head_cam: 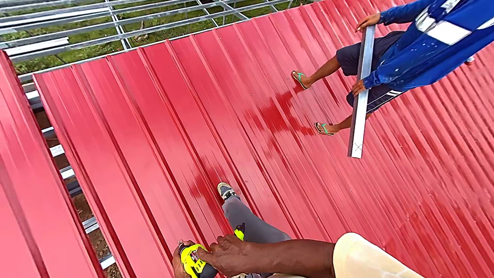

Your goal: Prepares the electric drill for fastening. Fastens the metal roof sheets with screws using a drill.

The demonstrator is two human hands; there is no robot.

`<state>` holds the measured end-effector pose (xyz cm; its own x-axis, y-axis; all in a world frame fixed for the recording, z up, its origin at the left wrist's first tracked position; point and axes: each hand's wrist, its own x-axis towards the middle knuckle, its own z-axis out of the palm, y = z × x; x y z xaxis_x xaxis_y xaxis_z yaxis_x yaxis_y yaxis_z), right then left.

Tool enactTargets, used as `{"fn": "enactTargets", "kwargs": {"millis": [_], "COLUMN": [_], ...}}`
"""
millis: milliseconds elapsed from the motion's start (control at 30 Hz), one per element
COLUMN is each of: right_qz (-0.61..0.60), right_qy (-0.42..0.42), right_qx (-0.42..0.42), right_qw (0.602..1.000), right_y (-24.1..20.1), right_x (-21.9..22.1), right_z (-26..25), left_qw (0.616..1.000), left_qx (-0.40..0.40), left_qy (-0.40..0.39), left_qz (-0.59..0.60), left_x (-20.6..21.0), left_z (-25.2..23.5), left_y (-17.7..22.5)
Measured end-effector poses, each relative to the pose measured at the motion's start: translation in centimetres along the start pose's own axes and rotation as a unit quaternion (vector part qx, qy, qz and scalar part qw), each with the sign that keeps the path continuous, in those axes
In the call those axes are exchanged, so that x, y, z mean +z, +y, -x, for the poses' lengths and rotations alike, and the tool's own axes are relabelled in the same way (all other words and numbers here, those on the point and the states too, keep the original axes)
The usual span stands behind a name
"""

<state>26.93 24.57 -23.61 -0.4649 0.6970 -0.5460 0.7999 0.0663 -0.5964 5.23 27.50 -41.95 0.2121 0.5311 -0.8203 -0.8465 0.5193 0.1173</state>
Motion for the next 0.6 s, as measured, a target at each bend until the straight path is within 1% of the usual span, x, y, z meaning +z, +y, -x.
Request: {"fn": "enactTargets", "kwargs": {"millis": [67, 133, 233, 367, 500, 600], "right_qz": [-0.009, -0.018, -0.021, -0.040, -0.066, -0.082], "right_qy": [0.001, -0.002, 0.013, 0.037, 0.045, 0.041], "right_qx": [0.010, 0.018, 0.021, 0.016, 0.010, -0.002], "right_qw": [1.000, 1.000, 0.999, 0.998, 0.997, 0.996], "right_y": [0.6, 1.5, 3.5, 6.3, 8.2, 8.7], "right_x": [-0.7, -1.9, -3.8, -7.5, -12.7, -16.6], "right_z": [-0.3, -0.7, -1.9, -3.4, -3.9, -3.4], "left_qw": [1.000, 0.999, 0.999, 1.000, 0.999, 0.996], "left_qx": [-0.003, -0.025, -0.038, -0.007, 0.012, 0.039], "left_qy": [0.011, -0.003, -0.013, 0.002, 0.010, 0.014], "left_qz": [-0.005, 0.030, 0.028, -0.011, -0.038, -0.073], "left_x": [2.2, 4.4, 7.5, 14.0, 20.1, 22.5], "left_z": [-0.4, -1.2, -3.5, -5.8, -6.6, -6.0], "left_y": [-0.1, 0.0, 0.3, 0.9, 1.4, 1.5]}}
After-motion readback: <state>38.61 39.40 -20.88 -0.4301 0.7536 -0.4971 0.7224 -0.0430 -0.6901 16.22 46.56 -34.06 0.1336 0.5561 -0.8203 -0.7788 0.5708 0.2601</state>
